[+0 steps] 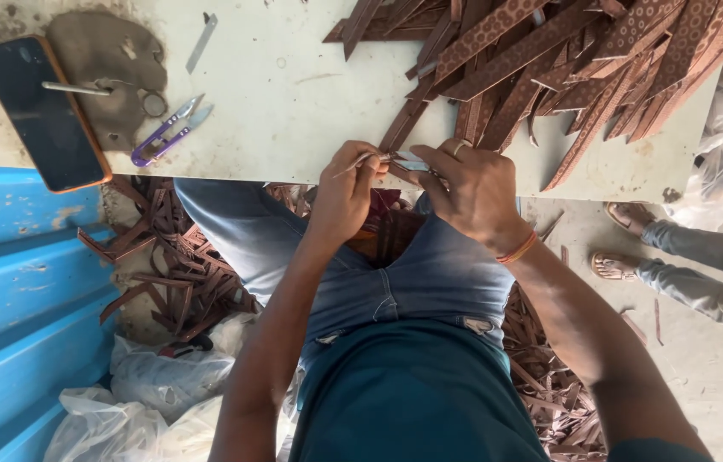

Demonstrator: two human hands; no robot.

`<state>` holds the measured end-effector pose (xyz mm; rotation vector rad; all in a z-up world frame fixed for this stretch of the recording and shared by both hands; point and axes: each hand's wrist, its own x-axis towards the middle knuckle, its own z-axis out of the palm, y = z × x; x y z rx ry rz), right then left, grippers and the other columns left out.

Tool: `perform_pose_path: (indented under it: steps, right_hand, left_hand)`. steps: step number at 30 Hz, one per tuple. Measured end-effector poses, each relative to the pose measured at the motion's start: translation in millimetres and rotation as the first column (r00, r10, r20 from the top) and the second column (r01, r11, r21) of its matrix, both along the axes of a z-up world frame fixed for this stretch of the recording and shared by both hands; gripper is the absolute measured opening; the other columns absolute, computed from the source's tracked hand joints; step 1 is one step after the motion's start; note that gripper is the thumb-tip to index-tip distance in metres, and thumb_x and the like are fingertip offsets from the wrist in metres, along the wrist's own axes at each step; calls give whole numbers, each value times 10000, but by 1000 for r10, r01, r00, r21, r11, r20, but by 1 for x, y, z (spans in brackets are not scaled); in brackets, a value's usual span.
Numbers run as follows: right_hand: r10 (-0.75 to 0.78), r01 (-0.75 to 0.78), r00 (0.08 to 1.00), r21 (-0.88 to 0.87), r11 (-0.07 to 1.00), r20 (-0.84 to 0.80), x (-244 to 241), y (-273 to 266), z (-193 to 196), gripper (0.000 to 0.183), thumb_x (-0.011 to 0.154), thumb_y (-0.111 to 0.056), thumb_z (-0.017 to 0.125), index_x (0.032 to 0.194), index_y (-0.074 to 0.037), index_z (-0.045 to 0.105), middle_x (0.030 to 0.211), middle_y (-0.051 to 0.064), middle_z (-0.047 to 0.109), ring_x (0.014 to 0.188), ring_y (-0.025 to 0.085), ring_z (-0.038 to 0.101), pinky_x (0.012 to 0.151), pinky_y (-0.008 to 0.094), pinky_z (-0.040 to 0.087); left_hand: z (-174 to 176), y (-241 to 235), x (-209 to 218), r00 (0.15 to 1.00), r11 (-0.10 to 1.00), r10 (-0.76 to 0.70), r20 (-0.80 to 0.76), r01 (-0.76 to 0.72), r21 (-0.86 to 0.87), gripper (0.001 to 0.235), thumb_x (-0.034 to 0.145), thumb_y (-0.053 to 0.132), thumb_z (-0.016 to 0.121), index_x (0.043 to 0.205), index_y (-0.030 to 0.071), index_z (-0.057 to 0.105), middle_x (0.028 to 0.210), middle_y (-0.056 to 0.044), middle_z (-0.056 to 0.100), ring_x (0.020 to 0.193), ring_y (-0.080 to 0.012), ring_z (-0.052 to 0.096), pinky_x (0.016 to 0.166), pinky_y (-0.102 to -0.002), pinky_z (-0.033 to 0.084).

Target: Trimming the edges or loose fibers of leather straps using a handheld cutting tool.

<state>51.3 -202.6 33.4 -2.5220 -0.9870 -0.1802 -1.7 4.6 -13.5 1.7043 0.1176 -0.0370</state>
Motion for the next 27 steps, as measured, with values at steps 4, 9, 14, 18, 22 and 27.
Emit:
perform_pose_path:
  steps: [4, 9, 14, 18, 22, 27]
  right_hand:
    - [20, -21, 999, 29, 999, 44, 1, 3, -6, 223, 1065, -322, 699, 1146, -136, 791, 692, -25, 623, 466, 66, 414, 401, 262, 339]
    - [44, -46, 999, -79, 996, -26, 9, 15, 16, 222, 1011, -342, 696, 1105, -177, 810, 600, -42, 592, 426, 59, 416, 384, 283, 324]
    - [33, -35, 998, -23, 999, -55, 12, 4, -18, 167, 1096, -289, 697, 1092, -179, 823, 626, -26, 646, 425, 73, 479, 376, 263, 359]
    - [-124, 137, 989, 198, 971, -76, 0, 14, -7, 260, 978, -234, 832, 1123, -25, 776, 882, 110, 724, 542, 105, 635, 352, 238, 457]
    - [-236, 271, 958, 244, 931, -163, -18, 26, -7, 302, 875, -164, 862, 1099, -13, 726, 919, 104, 725, 719, 174, 743, 539, 314, 577]
    - [-180, 217, 969, 227, 949, -172, -16, 5, -42, 310, 869, 22, 746, 1163, -71, 711, 1021, 82, 751, 808, 182, 768, 624, 286, 619]
  left_hand:
    - [0, -1, -2, 1000, 1000, 2, 16, -1, -25, 205, 1109, 135, 495, 1134, -46, 587, 1003, -149, 736, 978, -228, 786, 856, -313, 640]
    - [8, -1, -3, 999, 998, -23, 47, 20, 60, 206, 1108, 128, 499, 1141, -45, 605, 1011, -163, 731, 956, -249, 782, 832, -323, 627]
    - [-5, -2, -4, 999, 1000, 13, 45, -11, -29, 164, 1104, 103, 505, 1159, -25, 591, 1053, -151, 726, 999, -238, 783, 863, -317, 653]
    - [-10, -7, -6, 995, 994, 77, 56, -72, -86, 144, 1092, 74, 527, 1150, -46, 582, 1043, -163, 718, 994, -252, 775, 870, -341, 639]
    - [-5, -4, -7, 982, 980, 30, 184, -65, 187, 168, 1091, 77, 536, 1132, -73, 600, 1009, -200, 707, 920, -262, 753, 803, -353, 603]
    - [-15, -1, -15, 966, 962, 247, 72, -253, 104, 229, 1099, 159, 521, 1129, -29, 649, 1009, -174, 791, 957, -245, 810, 748, -291, 646]
